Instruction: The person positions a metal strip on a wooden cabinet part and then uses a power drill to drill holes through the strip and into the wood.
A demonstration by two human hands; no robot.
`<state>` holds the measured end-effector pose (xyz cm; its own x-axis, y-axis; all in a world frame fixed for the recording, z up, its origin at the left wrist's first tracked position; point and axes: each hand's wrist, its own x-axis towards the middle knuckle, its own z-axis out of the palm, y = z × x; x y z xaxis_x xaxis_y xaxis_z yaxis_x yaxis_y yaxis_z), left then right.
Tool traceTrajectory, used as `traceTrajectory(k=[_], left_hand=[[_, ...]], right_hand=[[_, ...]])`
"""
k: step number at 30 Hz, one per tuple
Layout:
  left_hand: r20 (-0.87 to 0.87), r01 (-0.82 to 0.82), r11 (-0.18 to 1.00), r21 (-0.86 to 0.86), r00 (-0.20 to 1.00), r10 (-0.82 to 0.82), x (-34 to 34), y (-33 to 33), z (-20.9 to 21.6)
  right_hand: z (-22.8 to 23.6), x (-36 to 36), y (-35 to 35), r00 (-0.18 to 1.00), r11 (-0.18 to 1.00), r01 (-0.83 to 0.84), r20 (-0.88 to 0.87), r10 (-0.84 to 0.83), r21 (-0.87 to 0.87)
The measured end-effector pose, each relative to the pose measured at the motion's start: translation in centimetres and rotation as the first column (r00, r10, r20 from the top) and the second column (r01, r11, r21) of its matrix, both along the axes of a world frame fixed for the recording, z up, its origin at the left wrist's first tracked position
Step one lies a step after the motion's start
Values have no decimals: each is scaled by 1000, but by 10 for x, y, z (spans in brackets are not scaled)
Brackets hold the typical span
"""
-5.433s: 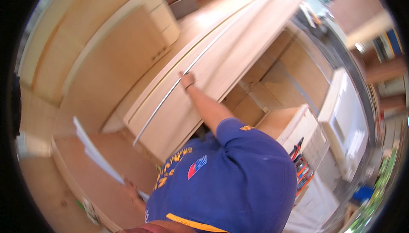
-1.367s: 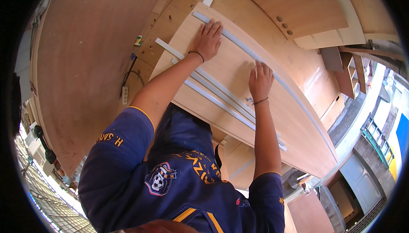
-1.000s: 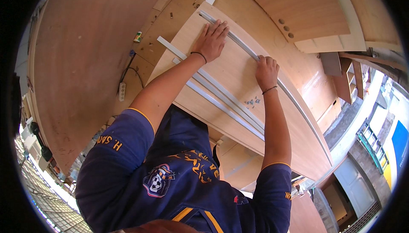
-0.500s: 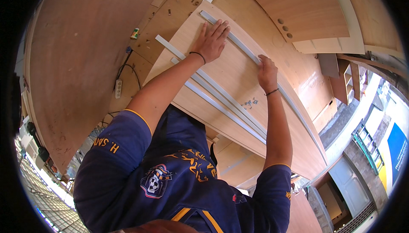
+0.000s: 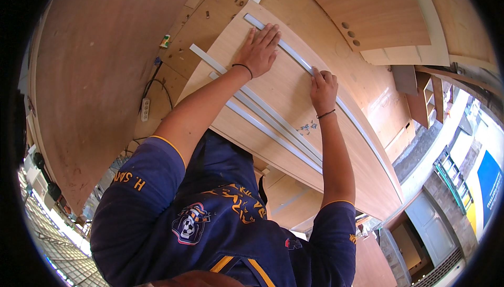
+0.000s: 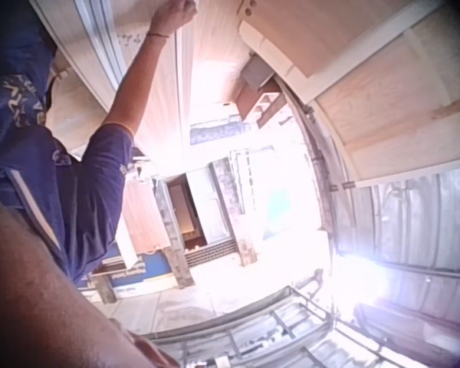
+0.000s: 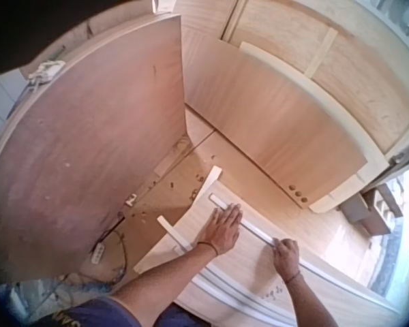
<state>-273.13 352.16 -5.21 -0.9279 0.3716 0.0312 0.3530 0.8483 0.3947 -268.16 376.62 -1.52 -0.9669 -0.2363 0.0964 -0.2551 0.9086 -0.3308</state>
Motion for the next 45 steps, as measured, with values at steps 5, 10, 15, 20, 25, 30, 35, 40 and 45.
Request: traceTrajectory(k=[5, 10, 15, 20, 25, 30, 35, 40, 45], left_hand=[[-37, -30, 1000, 0, 999, 30, 0, 1, -4], [-23, -47, 999, -29, 999, 46, 0, 1, -2], [-17, -65, 994, -86, 998, 64, 0, 2, 7], [-3, -69, 996, -49, 998, 69, 1, 1, 6], [-2, -74, 996, -49, 997, 74, 2, -1, 1], [-35, -67, 997, -40, 997, 65, -1, 3, -1], [-13, -94, 990, -101, 996, 94, -8, 1, -6], [-94, -247, 961, -122, 967, 236, 0, 3, 5], [-104, -270, 960, -80, 960, 261, -1, 7, 5]], right_hand=[[1, 0, -5, 995, 995, 94, 15, -94, -11], [2, -2, -5, 994, 994, 106, 28, -105, -31], [2, -6, 0, 994, 991, 94, 65, -88, -100], [1, -4, -2, 995, 994, 86, 60, -81, -74], [-7, 0, -10, 997, 988, 77, -12, -79, -132], [-17, 2, -20, 984, 979, 140, -86, -154, -150], [-18, 16, -32, 984, 987, 158, -83, -156, 20], [-15, 39, -51, 960, 960, 279, -16, -279, 20], [-15, 43, -56, 942, 942, 335, -19, -336, -33]])
